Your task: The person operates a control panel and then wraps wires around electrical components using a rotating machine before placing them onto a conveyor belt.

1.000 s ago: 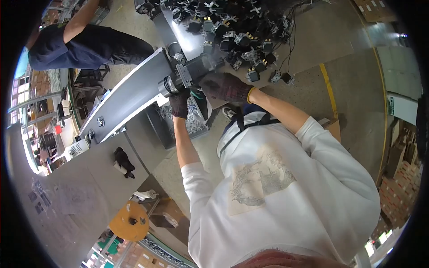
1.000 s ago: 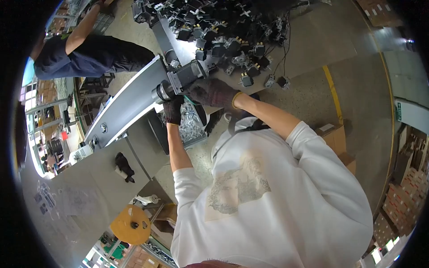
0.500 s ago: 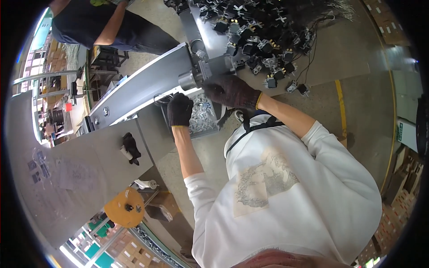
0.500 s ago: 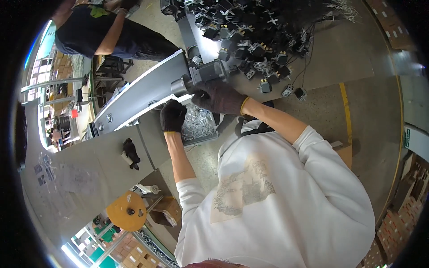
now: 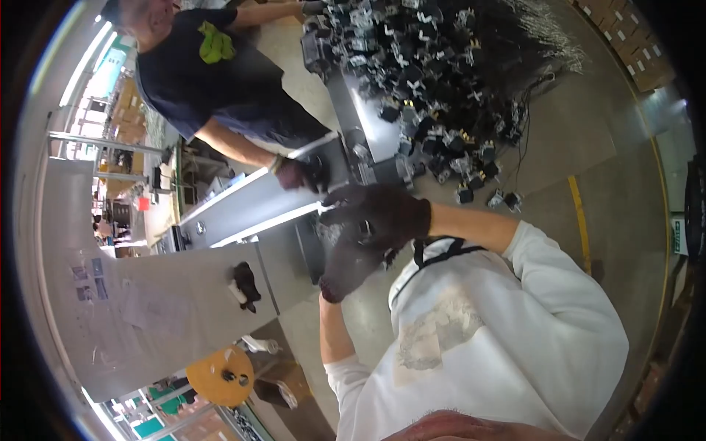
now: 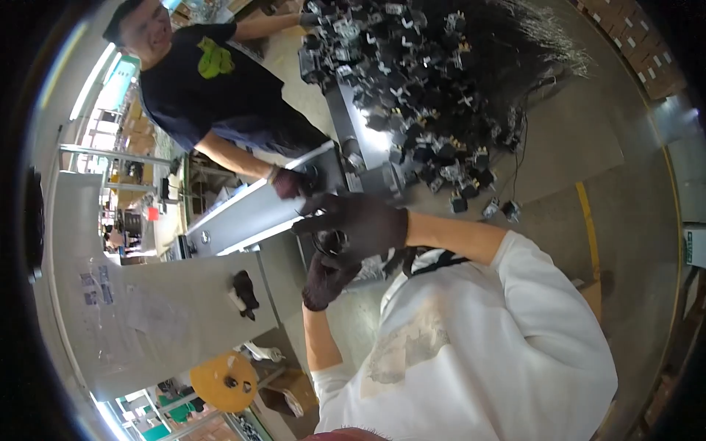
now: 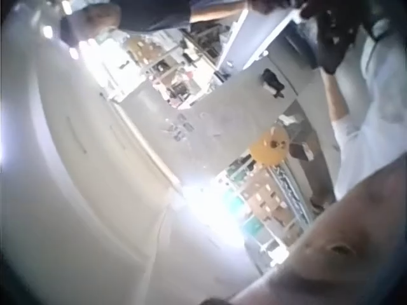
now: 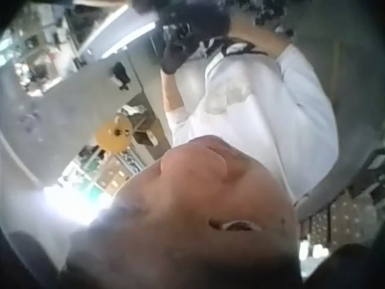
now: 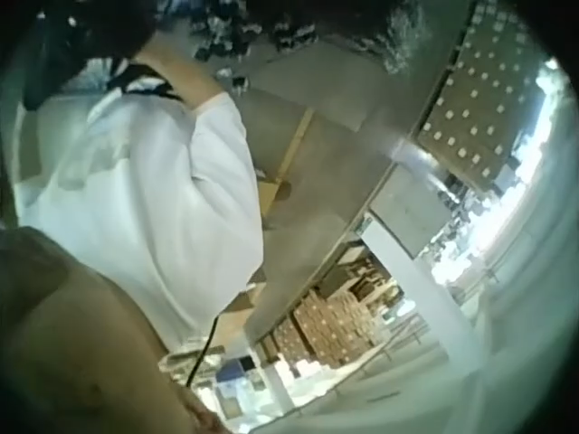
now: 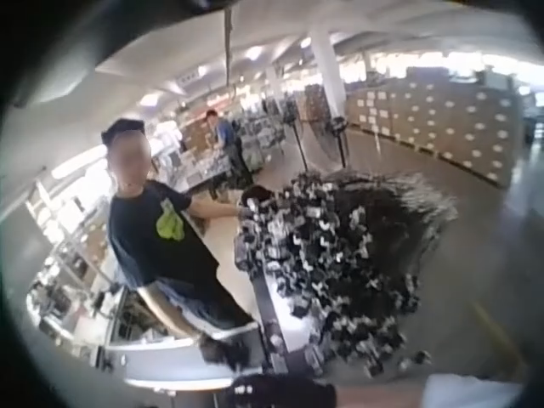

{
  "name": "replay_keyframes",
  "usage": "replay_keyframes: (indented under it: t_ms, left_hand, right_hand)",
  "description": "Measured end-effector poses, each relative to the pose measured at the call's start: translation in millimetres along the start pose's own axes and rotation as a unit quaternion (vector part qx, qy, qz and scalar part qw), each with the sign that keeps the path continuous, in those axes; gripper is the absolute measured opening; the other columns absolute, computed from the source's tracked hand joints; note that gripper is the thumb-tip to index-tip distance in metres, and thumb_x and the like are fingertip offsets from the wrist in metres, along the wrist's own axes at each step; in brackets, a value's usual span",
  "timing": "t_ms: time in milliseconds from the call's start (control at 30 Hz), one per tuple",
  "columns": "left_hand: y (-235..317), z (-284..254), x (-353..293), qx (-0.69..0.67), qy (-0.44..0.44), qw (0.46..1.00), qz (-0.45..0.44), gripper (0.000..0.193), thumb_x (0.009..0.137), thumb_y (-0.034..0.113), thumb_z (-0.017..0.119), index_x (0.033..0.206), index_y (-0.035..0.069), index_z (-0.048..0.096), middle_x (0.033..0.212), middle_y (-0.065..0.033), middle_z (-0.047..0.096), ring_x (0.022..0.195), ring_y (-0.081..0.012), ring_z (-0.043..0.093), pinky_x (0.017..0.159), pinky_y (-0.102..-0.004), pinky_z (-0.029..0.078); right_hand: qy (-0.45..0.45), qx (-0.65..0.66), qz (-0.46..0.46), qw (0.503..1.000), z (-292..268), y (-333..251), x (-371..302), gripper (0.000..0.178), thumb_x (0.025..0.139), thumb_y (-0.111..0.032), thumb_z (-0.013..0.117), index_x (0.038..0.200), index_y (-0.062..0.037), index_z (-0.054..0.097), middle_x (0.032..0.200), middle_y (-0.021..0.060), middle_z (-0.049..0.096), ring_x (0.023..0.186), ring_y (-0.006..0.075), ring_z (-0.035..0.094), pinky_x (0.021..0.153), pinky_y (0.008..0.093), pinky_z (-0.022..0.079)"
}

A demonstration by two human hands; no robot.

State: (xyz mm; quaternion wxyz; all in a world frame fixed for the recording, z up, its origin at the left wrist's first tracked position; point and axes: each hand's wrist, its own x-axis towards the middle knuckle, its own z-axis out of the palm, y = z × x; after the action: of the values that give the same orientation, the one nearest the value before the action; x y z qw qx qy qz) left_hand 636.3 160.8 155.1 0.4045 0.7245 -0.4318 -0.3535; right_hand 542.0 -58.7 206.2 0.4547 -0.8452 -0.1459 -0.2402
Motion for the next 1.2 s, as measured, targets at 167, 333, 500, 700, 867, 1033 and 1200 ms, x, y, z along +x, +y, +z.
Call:
replay_keyframes:
  t_ms: [167, 333, 500, 700, 867, 1033, 1200]
  left_hand:
    - [77.2, -21.7, 14.9, 0.067, 0.046, 0.990, 0.111, 0.048, 0.080, 0.004, 0.078, 0.126, 0.004, 0.063, 0.116, -0.0083, 0.064, 0.110, -0.0236, 0.060, 0.097, -0.0372, 0.050]
    - [110.9, -9.2, 47.4, 0.233, 0.100, 0.948, 0.192, 0.043, 0.077, 0.022, 0.082, 0.115, 0.009, 0.069, 0.123, -0.0153, 0.064, 0.124, -0.0384, 0.055, 0.107, -0.0539, 0.039]
    - [117.0, 5.8, 69.0, 0.097, 0.057, 0.978, 0.174, 0.035, 0.079, 0.010, 0.079, 0.112, 0.006, 0.070, 0.109, -0.0126, 0.069, 0.095, -0.0222, 0.068, 0.082, -0.0362, 0.055]
    - [114.0, 19.2, 90.9, 0.109, 0.092, 0.987, 0.069, 0.044, 0.086, 0.010, 0.073, 0.128, 0.008, 0.060, 0.109, -0.0148, 0.067, 0.093, -0.0254, 0.069, 0.082, -0.0373, 0.054]
    - [115.4, 4.7, 87.0, 0.112, 0.088, 0.987, 0.076, 0.047, 0.089, 0.010, 0.072, 0.135, 0.008, 0.058, 0.110, -0.0179, 0.070, 0.102, -0.0275, 0.070, 0.085, -0.0374, 0.055]
    - [110.2, -9.3, 82.7, 0.046, 0.201, 0.979, -0.011, 0.038, 0.099, 0.023, 0.064, 0.132, 0.005, 0.060, 0.091, -0.0171, 0.074, 0.080, -0.0242, 0.074, 0.070, -0.0359, 0.056]
    - [114.8, -1.7, 94.2, 0.175, 0.164, 0.970, -0.050, 0.025, 0.102, 0.011, 0.052, 0.121, 0.004, 0.066, 0.110, -0.0225, 0.069, 0.095, -0.0352, 0.071, 0.081, -0.0390, 0.057]
  right_hand:
    - [0.144, -0.064, -0.070, 0.985, -17.8, -9.0, -7.3, 0.062, 0.071, -0.043, 0.085, 0.125, -0.0166, 0.069, 0.125, 0.0103, 0.062, 0.087, 0.0279, 0.070, 0.076, 0.0396, 0.059]
    - [0.125, 0.162, 0.185, 0.961, 5.9, 25.1, -38.4, 0.056, 0.077, -0.036, 0.083, 0.124, -0.0103, 0.067, 0.123, 0.0139, 0.067, 0.087, 0.0317, 0.070, 0.075, 0.0412, 0.058]
    - [0.033, 0.706, 0.446, 0.549, -18.5, -7.1, -41.9, 0.046, 0.096, -0.056, 0.060, 0.117, -0.0151, 0.057, 0.090, 0.0045, 0.060, 0.068, 0.0209, 0.067, 0.051, 0.0318, 0.052]
    - [0.073, 0.400, 0.415, 0.814, -20.0, 25.1, -48.6, 0.049, 0.105, -0.055, 0.045, 0.110, -0.0081, 0.060, 0.084, 0.0042, 0.066, 0.059, 0.0152, 0.066, 0.049, 0.0299, 0.052]
    - [0.132, 0.303, 0.352, 0.876, -19.4, 39.5, -45.7, 0.039, 0.105, -0.040, 0.053, 0.117, -0.0042, 0.061, 0.086, 0.0045, 0.068, 0.058, 0.0125, 0.065, 0.049, 0.0275, 0.051]
    - [0.067, 0.342, 0.433, 0.832, -44.4, 21.1, -35.2, 0.039, 0.100, -0.034, 0.064, 0.125, -0.0032, 0.062, 0.092, 0.0051, 0.070, 0.075, 0.0098, 0.066, 0.065, 0.0262, 0.055]
    - [0.079, 0.306, 0.340, 0.886, -43.9, 9.9, -18.2, 0.034, 0.096, -0.025, 0.069, 0.121, -0.0011, 0.064, 0.099, 0.0075, 0.071, 0.088, 0.0129, 0.066, 0.081, 0.0310, 0.056]
